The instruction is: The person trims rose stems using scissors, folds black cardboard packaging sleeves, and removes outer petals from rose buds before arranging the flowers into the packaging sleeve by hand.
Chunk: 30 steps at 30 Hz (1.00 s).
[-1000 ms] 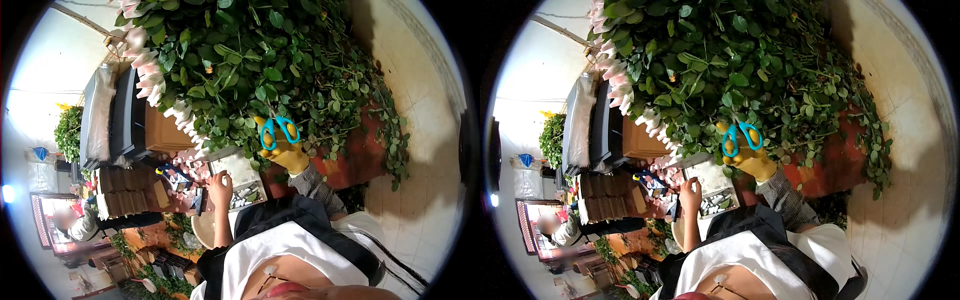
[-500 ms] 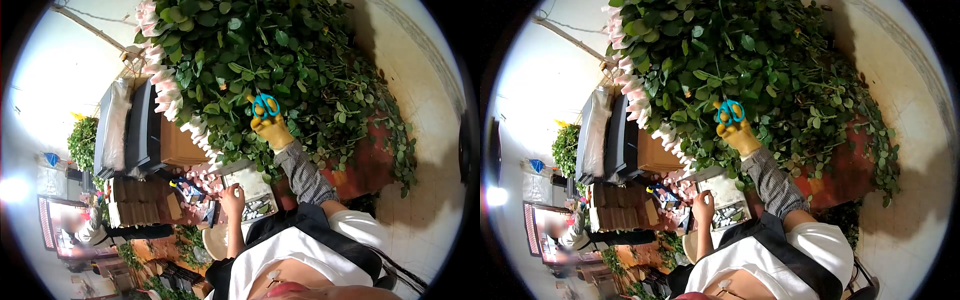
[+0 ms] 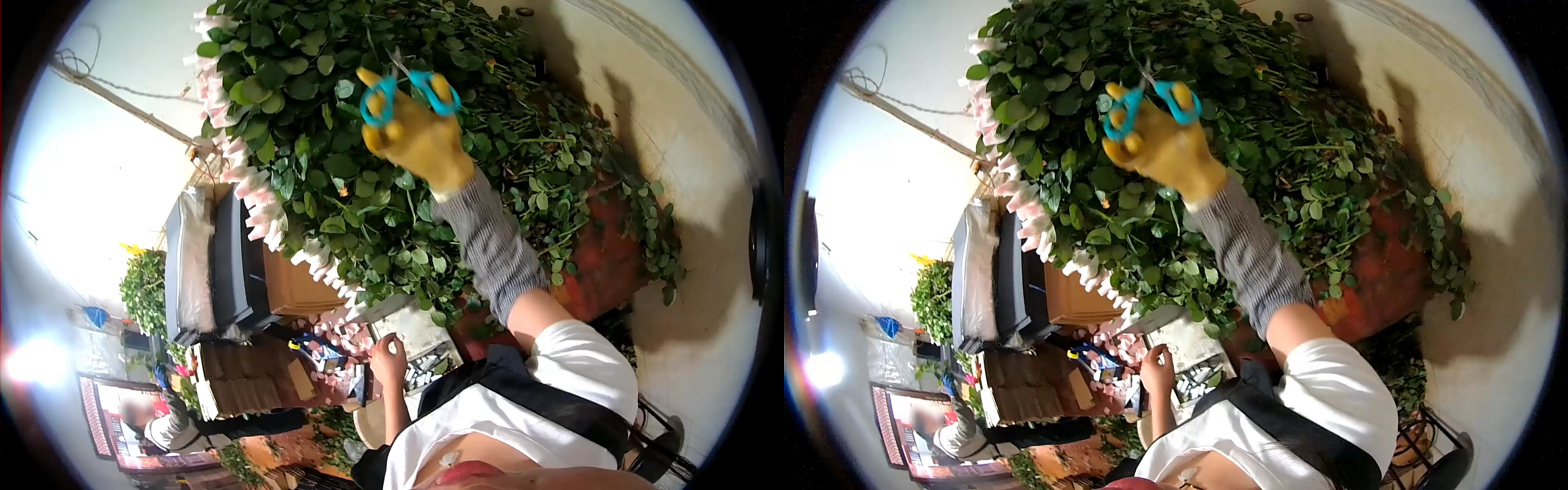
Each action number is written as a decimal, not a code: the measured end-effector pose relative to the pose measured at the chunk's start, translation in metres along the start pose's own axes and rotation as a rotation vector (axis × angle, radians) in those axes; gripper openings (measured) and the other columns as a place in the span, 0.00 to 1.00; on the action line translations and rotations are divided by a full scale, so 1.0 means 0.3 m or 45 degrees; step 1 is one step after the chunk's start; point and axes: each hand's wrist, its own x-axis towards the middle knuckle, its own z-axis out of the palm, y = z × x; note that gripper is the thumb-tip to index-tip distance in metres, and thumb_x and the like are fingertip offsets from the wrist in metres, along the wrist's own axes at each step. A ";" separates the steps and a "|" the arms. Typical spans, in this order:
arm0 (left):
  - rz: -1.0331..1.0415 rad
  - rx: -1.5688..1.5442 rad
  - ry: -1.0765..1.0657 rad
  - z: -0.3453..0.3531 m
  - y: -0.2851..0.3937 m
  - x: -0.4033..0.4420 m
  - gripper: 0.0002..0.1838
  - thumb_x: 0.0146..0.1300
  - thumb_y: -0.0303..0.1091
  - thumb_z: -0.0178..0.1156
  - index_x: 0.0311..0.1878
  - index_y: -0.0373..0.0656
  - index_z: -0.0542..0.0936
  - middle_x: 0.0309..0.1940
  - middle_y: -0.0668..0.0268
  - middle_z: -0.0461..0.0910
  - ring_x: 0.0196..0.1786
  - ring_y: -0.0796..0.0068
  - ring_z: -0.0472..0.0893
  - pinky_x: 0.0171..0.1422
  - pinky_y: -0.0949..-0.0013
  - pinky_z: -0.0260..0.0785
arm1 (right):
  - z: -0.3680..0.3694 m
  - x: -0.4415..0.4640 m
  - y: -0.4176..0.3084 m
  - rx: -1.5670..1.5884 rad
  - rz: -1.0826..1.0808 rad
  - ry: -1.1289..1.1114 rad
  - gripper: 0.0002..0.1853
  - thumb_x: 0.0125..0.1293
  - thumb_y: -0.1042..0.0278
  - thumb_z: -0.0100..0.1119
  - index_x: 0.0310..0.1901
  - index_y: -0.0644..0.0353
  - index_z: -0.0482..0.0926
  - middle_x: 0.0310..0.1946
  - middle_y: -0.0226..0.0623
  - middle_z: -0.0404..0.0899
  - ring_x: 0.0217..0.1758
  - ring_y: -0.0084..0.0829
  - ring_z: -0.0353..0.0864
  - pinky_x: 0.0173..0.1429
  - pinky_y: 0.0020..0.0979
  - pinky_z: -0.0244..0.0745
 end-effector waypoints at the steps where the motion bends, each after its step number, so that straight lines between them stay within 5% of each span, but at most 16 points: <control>1: 0.005 0.001 -0.004 0.007 -0.011 0.001 0.09 0.63 0.39 0.61 0.40 0.47 0.87 0.38 0.61 0.86 0.45 0.55 0.83 0.49 0.55 0.76 | 0.001 0.076 -0.040 0.047 -0.026 0.030 0.39 0.69 0.36 0.52 0.69 0.63 0.67 0.49 0.48 0.80 0.37 0.39 0.82 0.63 0.51 0.77; 5: -0.061 -0.014 -0.032 0.034 -0.044 0.002 0.10 0.63 0.39 0.61 0.41 0.48 0.87 0.38 0.60 0.86 0.45 0.54 0.83 0.50 0.55 0.75 | -0.171 0.286 -0.149 -0.012 -0.246 0.249 0.36 0.70 0.33 0.48 0.49 0.68 0.74 0.43 0.46 0.79 0.33 0.40 0.80 0.55 0.52 0.84; 7: -0.052 -0.008 -0.039 0.021 -0.030 0.000 0.10 0.63 0.39 0.60 0.41 0.48 0.87 0.39 0.59 0.86 0.46 0.54 0.83 0.51 0.56 0.75 | -0.224 0.321 -0.171 -0.090 -0.308 0.312 0.33 0.71 0.36 0.51 0.48 0.68 0.74 0.41 0.45 0.80 0.30 0.37 0.79 0.52 0.50 0.85; 8: -0.060 0.002 -0.063 0.022 -0.034 0.001 0.10 0.63 0.39 0.60 0.41 0.49 0.87 0.40 0.59 0.86 0.46 0.54 0.83 0.51 0.57 0.75 | -0.239 0.331 -0.171 -0.149 -0.360 0.481 0.29 0.71 0.43 0.56 0.51 0.68 0.75 0.36 0.41 0.82 0.27 0.34 0.77 0.49 0.47 0.86; 9: -0.051 0.007 -0.075 0.023 -0.031 0.009 0.10 0.63 0.39 0.60 0.41 0.49 0.87 0.40 0.59 0.86 0.46 0.54 0.83 0.51 0.57 0.75 | -0.238 0.321 -0.187 0.000 -0.252 0.355 0.27 0.71 0.48 0.59 0.55 0.68 0.75 0.29 0.36 0.81 0.23 0.31 0.75 0.48 0.43 0.86; 11: -0.124 0.005 -0.085 0.020 -0.031 0.001 0.10 0.64 0.40 0.60 0.41 0.49 0.87 0.40 0.59 0.86 0.46 0.54 0.83 0.51 0.56 0.75 | -0.250 0.274 -0.178 0.168 -0.290 0.356 0.27 0.70 0.50 0.60 0.58 0.68 0.75 0.26 0.32 0.81 0.19 0.28 0.73 0.48 0.38 0.85; 15: -0.136 0.012 -0.075 0.018 -0.025 0.000 0.10 0.64 0.40 0.59 0.40 0.49 0.87 0.40 0.60 0.86 0.46 0.54 0.83 0.50 0.56 0.75 | -0.238 0.093 -0.077 -0.244 -0.207 0.455 0.34 0.67 0.44 0.62 0.65 0.62 0.72 0.28 0.27 0.83 0.21 0.24 0.73 0.51 0.33 0.81; 19: -0.120 0.013 -0.062 0.020 -0.024 0.000 0.10 0.64 0.41 0.60 0.41 0.50 0.87 0.38 0.59 0.86 0.46 0.53 0.83 0.49 0.55 0.75 | -0.237 -0.091 0.048 -0.267 0.007 0.343 0.40 0.65 0.39 0.62 0.69 0.61 0.69 0.34 0.31 0.86 0.27 0.25 0.79 0.56 0.36 0.81; 24: -0.077 0.022 -0.035 -0.010 0.012 0.002 0.11 0.64 0.41 0.60 0.42 0.48 0.88 0.39 0.59 0.87 0.44 0.55 0.85 0.49 0.58 0.76 | -0.183 -0.025 -0.003 -0.601 -0.120 0.134 0.44 0.65 0.32 0.57 0.71 0.61 0.67 0.45 0.35 0.86 0.36 0.26 0.85 0.63 0.41 0.76; 29: -0.067 0.029 0.010 -0.009 0.022 -0.004 0.10 0.63 0.40 0.60 0.41 0.49 0.87 0.39 0.60 0.86 0.44 0.55 0.84 0.48 0.56 0.76 | -0.194 0.215 -0.148 0.047 -0.156 0.228 0.44 0.63 0.44 0.61 0.73 0.65 0.60 0.38 0.47 0.83 0.34 0.39 0.82 0.61 0.43 0.79; 30: -0.056 0.031 0.033 -0.007 0.021 -0.004 0.08 0.63 0.38 0.61 0.40 0.50 0.87 0.39 0.62 0.86 0.44 0.55 0.83 0.46 0.55 0.76 | -0.218 0.242 -0.164 0.037 -0.223 0.302 0.42 0.64 0.48 0.63 0.72 0.66 0.61 0.33 0.43 0.83 0.32 0.38 0.82 0.53 0.40 0.83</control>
